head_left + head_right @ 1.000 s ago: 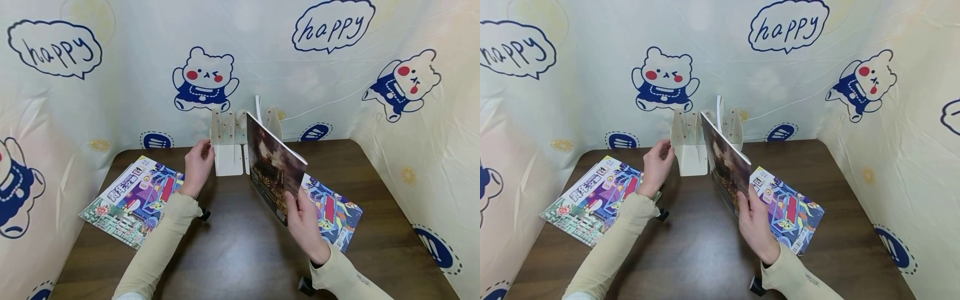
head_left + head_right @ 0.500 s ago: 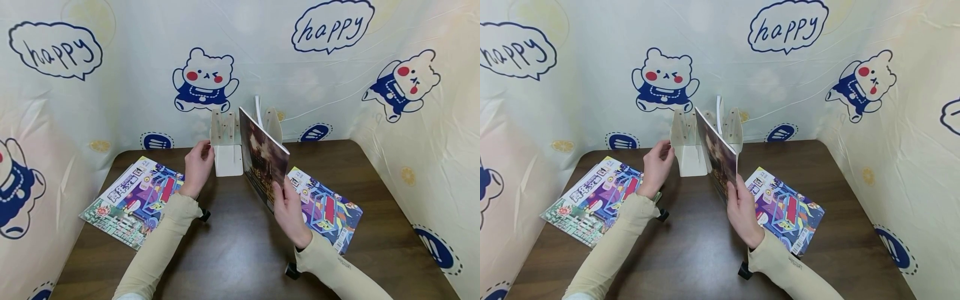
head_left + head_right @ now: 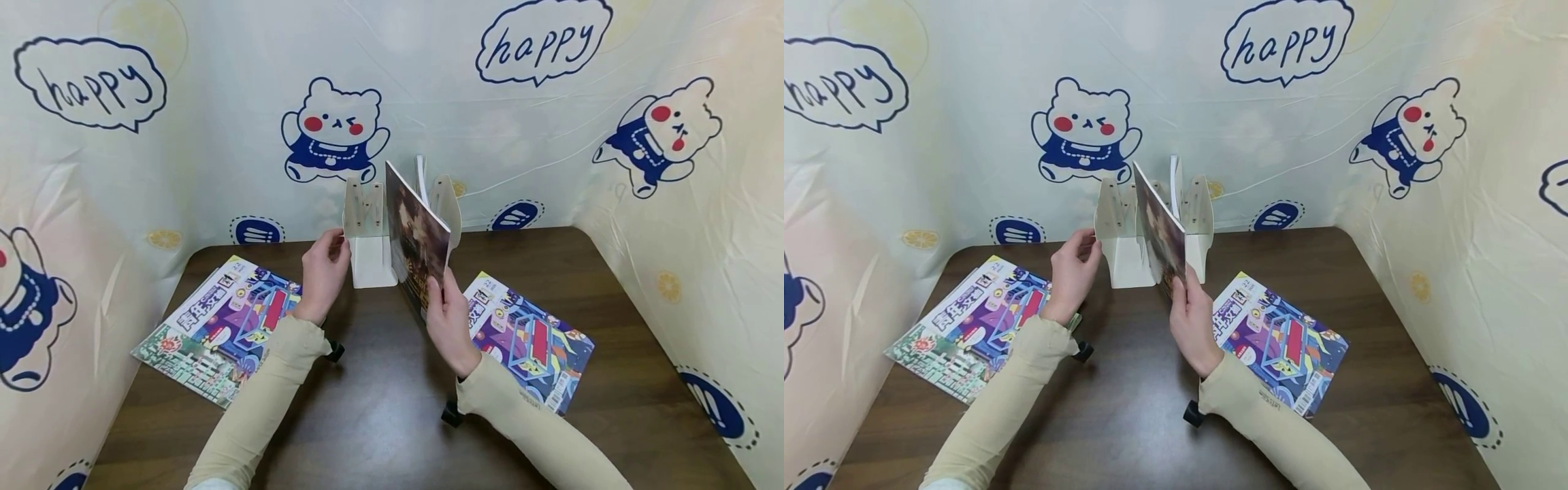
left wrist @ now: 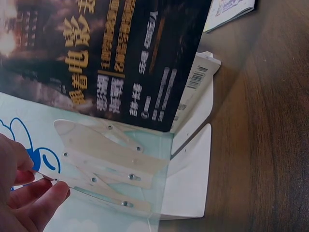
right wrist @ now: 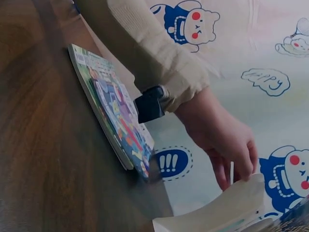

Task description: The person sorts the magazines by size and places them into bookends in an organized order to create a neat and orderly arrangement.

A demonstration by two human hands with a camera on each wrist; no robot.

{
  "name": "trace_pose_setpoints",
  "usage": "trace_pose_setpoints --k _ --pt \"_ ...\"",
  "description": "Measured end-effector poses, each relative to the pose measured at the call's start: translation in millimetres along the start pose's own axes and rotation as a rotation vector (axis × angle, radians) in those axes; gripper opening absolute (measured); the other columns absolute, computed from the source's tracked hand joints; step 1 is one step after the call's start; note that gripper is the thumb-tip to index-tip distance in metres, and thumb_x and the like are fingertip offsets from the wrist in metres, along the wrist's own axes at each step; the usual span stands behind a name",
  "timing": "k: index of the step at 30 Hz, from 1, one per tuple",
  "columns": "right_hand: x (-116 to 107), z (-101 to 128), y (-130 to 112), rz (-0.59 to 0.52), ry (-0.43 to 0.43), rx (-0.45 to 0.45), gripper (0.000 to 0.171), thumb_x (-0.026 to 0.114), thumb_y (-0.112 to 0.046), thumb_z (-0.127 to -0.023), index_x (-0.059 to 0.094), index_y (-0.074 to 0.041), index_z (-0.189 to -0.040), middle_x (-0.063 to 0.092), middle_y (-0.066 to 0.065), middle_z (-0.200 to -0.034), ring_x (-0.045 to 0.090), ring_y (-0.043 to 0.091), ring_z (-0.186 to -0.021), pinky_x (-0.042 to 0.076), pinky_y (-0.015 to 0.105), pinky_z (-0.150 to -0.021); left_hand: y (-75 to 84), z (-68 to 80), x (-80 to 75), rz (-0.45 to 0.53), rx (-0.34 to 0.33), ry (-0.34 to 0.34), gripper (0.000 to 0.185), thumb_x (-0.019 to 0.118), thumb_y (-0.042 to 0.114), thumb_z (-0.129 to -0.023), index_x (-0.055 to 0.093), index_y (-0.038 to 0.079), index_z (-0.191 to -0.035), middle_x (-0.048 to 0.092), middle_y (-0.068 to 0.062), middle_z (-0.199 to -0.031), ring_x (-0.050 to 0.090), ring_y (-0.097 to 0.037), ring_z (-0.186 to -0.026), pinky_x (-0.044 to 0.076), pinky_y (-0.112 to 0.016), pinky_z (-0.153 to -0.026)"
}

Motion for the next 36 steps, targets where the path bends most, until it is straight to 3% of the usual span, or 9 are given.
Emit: trace_pose_setpoints --k 13,27,36 --pt "27.6 -24.6 19.1 0.02 0.028 -0.013 0.038 0.048 -0.009 -0.11 0.054 -0.007 -0.147 0.061 0.017 -0.145 0.057 0.028 -0.135 0.045 0.049 -0.114 0.2 -0.6 -0.7 0.001 0.014 0.015 0.032 0.063 0.019 -0.105 0.064 0.009 -0.136 0.07 -0.014 -0.128 0.07 -0.029 -0.11 0.06 -0.044 -0.095" --pt "46.0 -45.5 33.9 0.051 0.023 -0.016 0.039 0.047 -0.006 -0.109 0.051 -0.003 -0.148 0.059 0.022 -0.146 0.058 0.034 -0.132 0.047 0.051 -0.111 0.1 2.0 -0.6 0.014 0.01 0.011 0.034 0.063 0.019 -0.105 0.063 0.01 -0.137 0.069 -0.013 -0.13 0.07 -0.029 -0.112 0.06 -0.044 -0.095" --pt "55.6 -56.3 43.9 0.043 0.036 -0.026 0.034 0.045 -0.004 -0.109 0.053 0.002 -0.142 0.062 0.028 -0.136 0.063 0.042 -0.116 0.053 0.056 -0.099 0.4 2.5 0.6 0.005 0.009 0.014 0.033 0.064 0.017 -0.105 0.063 0.009 -0.137 0.07 -0.014 -0.129 0.07 -0.03 -0.112 0.06 -0.044 -0.096"
Point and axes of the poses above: each hand's wrist, its own z-axis away from the middle knuckle, its own x-axis out of the palm, y = z × x, the point moved 7 cm from there along -z, towards the middle knuckle
